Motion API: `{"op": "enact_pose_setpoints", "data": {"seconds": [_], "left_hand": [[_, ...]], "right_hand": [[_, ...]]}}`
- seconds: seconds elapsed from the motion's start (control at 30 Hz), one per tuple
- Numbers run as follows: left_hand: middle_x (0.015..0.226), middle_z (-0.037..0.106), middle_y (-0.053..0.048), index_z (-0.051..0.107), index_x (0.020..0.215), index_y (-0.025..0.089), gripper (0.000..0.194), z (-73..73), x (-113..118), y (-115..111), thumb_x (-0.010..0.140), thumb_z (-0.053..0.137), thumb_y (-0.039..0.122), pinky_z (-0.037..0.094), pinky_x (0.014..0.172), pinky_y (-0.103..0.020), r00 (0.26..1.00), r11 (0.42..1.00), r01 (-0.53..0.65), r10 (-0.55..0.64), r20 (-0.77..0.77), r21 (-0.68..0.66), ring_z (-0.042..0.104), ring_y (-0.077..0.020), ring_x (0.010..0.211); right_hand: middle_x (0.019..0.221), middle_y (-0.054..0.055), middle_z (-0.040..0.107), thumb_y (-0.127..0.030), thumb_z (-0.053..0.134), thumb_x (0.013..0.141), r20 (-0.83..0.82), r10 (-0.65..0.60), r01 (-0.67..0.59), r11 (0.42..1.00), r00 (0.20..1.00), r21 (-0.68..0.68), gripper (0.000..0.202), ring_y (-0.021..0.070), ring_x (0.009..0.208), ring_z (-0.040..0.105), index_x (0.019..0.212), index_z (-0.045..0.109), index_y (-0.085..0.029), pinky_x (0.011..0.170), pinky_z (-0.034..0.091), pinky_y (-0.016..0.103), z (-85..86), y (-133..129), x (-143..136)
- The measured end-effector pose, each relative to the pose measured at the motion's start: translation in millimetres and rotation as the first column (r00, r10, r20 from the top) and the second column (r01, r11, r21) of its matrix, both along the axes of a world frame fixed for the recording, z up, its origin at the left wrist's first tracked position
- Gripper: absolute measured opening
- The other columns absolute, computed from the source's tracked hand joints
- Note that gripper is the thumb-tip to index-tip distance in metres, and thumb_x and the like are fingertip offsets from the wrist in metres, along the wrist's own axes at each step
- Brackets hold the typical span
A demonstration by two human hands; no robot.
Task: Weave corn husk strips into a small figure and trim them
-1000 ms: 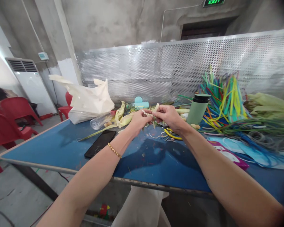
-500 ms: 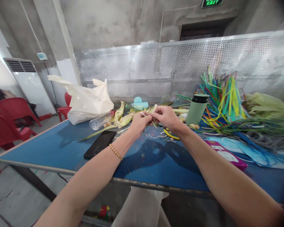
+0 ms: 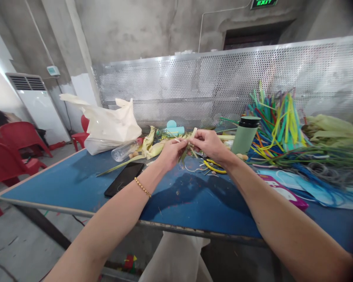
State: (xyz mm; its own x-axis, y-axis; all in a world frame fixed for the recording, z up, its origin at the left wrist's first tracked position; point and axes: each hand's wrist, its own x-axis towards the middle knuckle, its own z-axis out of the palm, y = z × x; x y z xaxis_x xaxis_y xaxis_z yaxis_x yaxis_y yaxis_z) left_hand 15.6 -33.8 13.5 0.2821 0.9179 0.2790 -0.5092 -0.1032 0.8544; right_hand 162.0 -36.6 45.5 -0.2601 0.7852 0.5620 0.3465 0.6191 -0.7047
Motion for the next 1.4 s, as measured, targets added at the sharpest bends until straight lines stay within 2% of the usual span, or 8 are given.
{"op": "enact_pose_setpoints", "data": {"seconds": [0.2, 0.4, 0.57, 0.7, 0.9, 1.1, 1.4], "left_hand": [[0.061, 0.059, 0.000, 0.055, 0.068, 0.012, 0.020, -3.7, -0.3, 4.0, 0.078, 0.072, 0.015, 0.044, 0.058, -0.023, 0.996, 0.997, -0.065, 0.066, -0.052, 0.032, 0.054, -0.0080, 0.053], [0.056, 0.056, 0.001, 0.055, 0.065, 0.013, 0.026, -4.5, 0.5, 4.7, 0.077, 0.076, 0.024, 0.040, 0.054, -0.021, 0.973, 0.975, -0.177, 0.194, -0.125, 0.135, 0.050, -0.0066, 0.050], [0.061, 0.059, 0.000, 0.059, 0.070, 0.011, 0.025, -6.8, -1.3, 8.7, 0.075, 0.077, 0.028, 0.041, 0.055, -0.022, 0.989, 0.989, -0.101, 0.111, -0.096, 0.104, 0.052, -0.0071, 0.051], [0.064, 0.063, -0.001, 0.061, 0.073, 0.011, 0.023, -6.1, -2.1, 7.5, 0.072, 0.079, 0.025, 0.042, 0.056, -0.022, 0.993, 0.992, -0.065, 0.075, -0.091, 0.107, 0.054, -0.0072, 0.052], [0.060, 0.061, -0.001, 0.061, 0.069, 0.010, 0.014, -2.9, 0.7, 4.4, 0.071, 0.074, 0.012, 0.040, 0.054, -0.023, 0.986, 0.991, -0.134, 0.136, -0.098, 0.028, 0.054, -0.0082, 0.050], [0.054, 0.053, 0.001, 0.058, 0.062, 0.011, 0.016, -6.1, 2.6, 9.1, 0.074, 0.069, 0.012, 0.031, 0.049, -0.023, 0.951, 0.967, -0.248, 0.255, -0.172, 0.060, 0.045, -0.0057, 0.046], [0.056, 0.053, 0.001, 0.058, 0.063, 0.011, 0.023, -6.1, -2.2, 10.6, 0.071, 0.076, 0.022, 0.031, 0.052, -0.023, 0.968, 0.976, -0.169, 0.190, -0.165, 0.135, 0.044, -0.0063, 0.050]], "right_hand": [[0.052, -0.002, 0.053, -0.030, 0.062, 0.073, -0.016, -0.015, 0.014, 1.000, 1.000, -0.009, 0.018, 0.0115, 0.048, 0.047, 0.063, 0.051, -0.020, 0.049, 0.036, 0.026, -2.5, 0.7, -2.7], [0.051, -0.001, 0.054, -0.028, 0.060, 0.074, 0.023, -0.058, 0.058, 0.998, 0.998, 0.021, 0.017, 0.0117, 0.048, 0.047, 0.064, 0.050, -0.019, 0.048, 0.036, 0.026, -4.5, 2.2, -4.9], [0.051, -0.001, 0.053, -0.028, 0.058, 0.075, 0.019, -0.073, 0.073, 0.997, 0.997, 0.041, 0.017, 0.0115, 0.048, 0.047, 0.064, 0.051, -0.019, 0.048, 0.035, 0.025, -3.5, 2.9, -4.3], [0.053, -0.001, 0.055, -0.027, 0.057, 0.075, 0.008, -0.065, 0.065, 0.997, 0.998, 0.044, 0.014, 0.0117, 0.049, 0.049, 0.065, 0.052, -0.018, 0.048, 0.037, 0.025, -4.6, 4.6, -3.2], [0.052, -0.001, 0.055, -0.025, 0.058, 0.074, 0.022, -0.110, 0.109, 0.992, 0.994, 0.058, 0.015, 0.0124, 0.049, 0.050, 0.064, 0.051, -0.019, 0.049, 0.037, 0.026, -8.6, 6.8, -5.4], [0.052, 0.000, 0.056, -0.025, 0.059, 0.075, 0.046, -0.114, 0.113, 0.993, 0.992, 0.025, 0.015, 0.0126, 0.047, 0.050, 0.064, 0.054, -0.017, 0.049, 0.037, 0.026, -6.5, 4.4, -8.9], [0.053, 0.001, 0.057, -0.027, 0.059, 0.077, 0.041, -0.142, 0.141, 0.989, 0.989, 0.040, 0.016, 0.0127, 0.048, 0.051, 0.067, 0.055, -0.017, 0.048, 0.037, 0.026, -6.7, 7.3, -7.7]]}}
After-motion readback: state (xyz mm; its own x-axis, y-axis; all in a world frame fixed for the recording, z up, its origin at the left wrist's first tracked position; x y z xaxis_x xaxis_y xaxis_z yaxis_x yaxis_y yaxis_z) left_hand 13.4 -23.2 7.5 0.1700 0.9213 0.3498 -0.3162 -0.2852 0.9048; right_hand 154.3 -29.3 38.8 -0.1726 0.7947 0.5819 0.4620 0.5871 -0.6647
